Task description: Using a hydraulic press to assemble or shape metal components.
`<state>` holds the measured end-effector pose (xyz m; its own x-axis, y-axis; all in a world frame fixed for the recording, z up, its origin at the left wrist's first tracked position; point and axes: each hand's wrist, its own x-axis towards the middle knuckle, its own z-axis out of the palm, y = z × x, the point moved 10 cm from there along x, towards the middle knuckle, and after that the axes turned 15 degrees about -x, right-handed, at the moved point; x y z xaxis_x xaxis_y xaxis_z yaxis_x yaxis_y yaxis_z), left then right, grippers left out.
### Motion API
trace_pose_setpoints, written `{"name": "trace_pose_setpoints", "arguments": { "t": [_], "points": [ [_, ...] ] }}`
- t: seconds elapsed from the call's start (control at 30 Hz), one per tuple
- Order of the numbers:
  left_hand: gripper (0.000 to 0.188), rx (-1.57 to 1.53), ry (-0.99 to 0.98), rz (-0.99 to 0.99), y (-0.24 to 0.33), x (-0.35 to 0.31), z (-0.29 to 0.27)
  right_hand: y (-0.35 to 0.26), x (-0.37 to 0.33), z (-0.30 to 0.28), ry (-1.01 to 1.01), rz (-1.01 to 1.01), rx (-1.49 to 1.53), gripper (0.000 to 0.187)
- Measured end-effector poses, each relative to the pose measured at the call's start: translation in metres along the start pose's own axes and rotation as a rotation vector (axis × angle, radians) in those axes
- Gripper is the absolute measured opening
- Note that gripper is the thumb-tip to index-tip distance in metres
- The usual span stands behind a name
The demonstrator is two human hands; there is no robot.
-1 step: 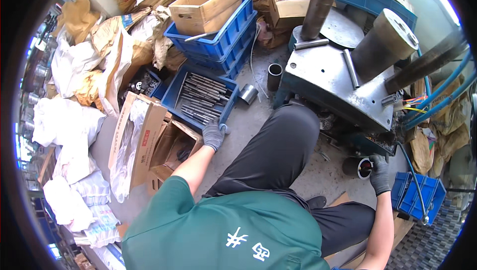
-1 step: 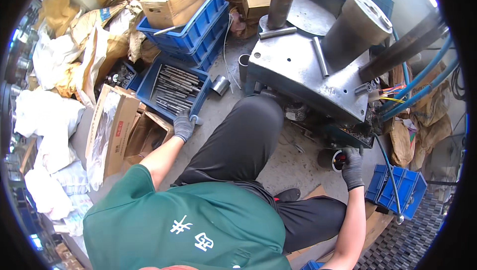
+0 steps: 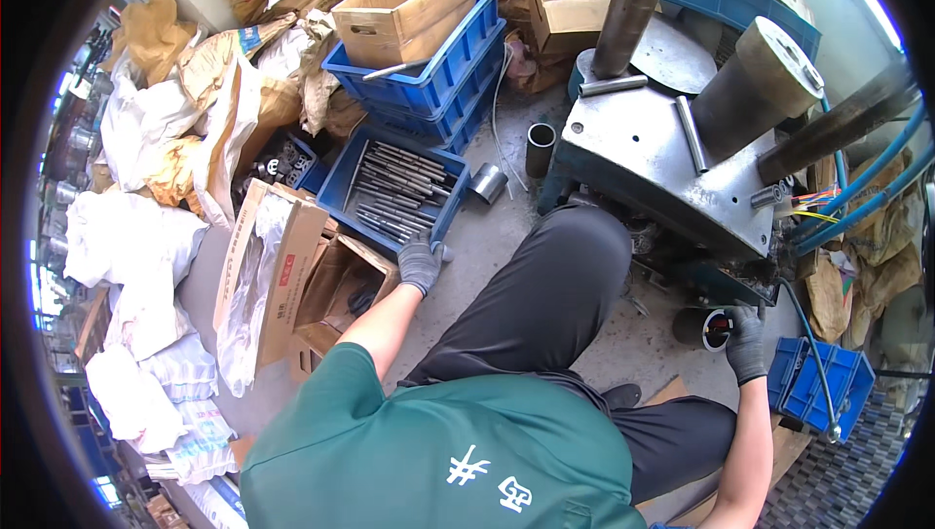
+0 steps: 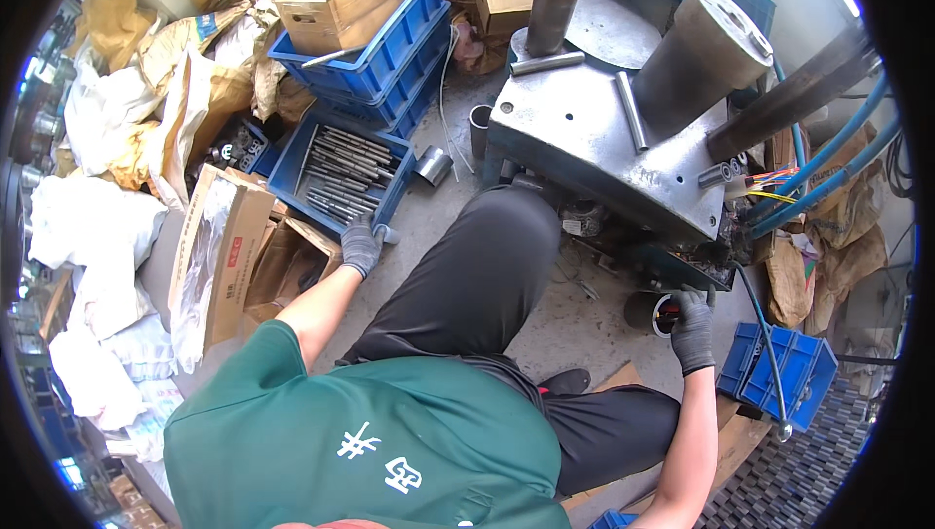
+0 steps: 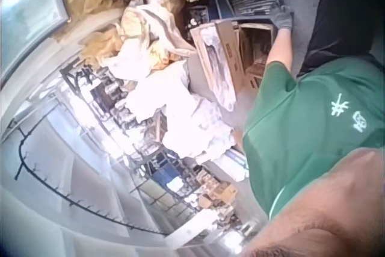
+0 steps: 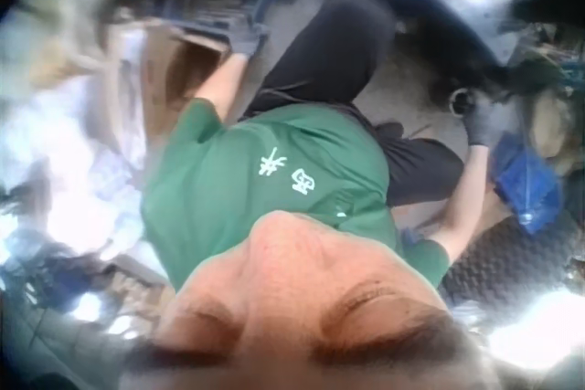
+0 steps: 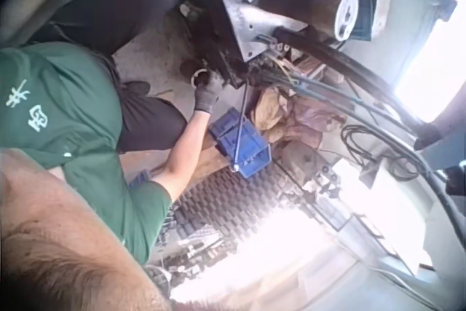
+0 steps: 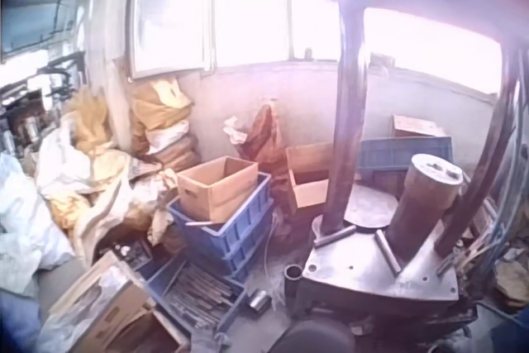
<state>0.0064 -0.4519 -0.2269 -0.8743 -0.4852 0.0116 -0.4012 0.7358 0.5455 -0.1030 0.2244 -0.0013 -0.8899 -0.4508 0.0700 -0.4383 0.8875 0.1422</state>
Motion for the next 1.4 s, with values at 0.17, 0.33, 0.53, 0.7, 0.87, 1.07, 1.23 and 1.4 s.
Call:
{"name": "trace_pose_setpoints", "arguments": {
  "t": [0.17, 0.33, 0.53, 0.7, 0.87, 1.07, 1.23, 1.4],
  "points": [
    [0.036, -0.140, -0.043, -0.148, -0.059, 0.043, 0.024, -0.004, 0.000, 0.002, -0.051, -0.051, 0.044, 0.024],
    [0.036, 0.111, -0.372, -0.184, -0.104, 0.084, 0.042, 0.035, -0.033, 0.060, -0.236, 0.176, 0.227, 0.023],
    [0.057, 0.414, -0.759, -0.224, -0.107, 0.067, 0.064, 0.083, -0.099, 0.113, -0.682, 0.592, 0.486, 0.032],
    [0.052, 0.448, -0.769, -0.213, -0.098, 0.065, 0.064, 0.079, -0.131, 0.116, -0.801, 0.933, 0.863, 0.048],
    [0.053, 0.521, -0.755, -0.259, -0.083, 0.066, 0.059, 0.090, -0.134, 0.120, -0.745, 0.927, 0.864, 0.047],
    [0.054, 0.483, -0.827, -0.265, -0.108, 0.071, 0.072, 0.081, -0.132, 0.108, -0.725, 0.958, 0.921, 0.044],
    [0.047, 0.568, -0.980, -0.276, -0.147, 0.067, 0.086, 0.066, -0.121, 0.096, -0.759, 0.854, 0.879, 0.045],
    [0.052, 0.666, -0.989, -0.227, -0.152, 0.071, 0.080, 0.067, -0.119, 0.098, -0.737, 0.847, 0.866, 0.039]
  ]
}}
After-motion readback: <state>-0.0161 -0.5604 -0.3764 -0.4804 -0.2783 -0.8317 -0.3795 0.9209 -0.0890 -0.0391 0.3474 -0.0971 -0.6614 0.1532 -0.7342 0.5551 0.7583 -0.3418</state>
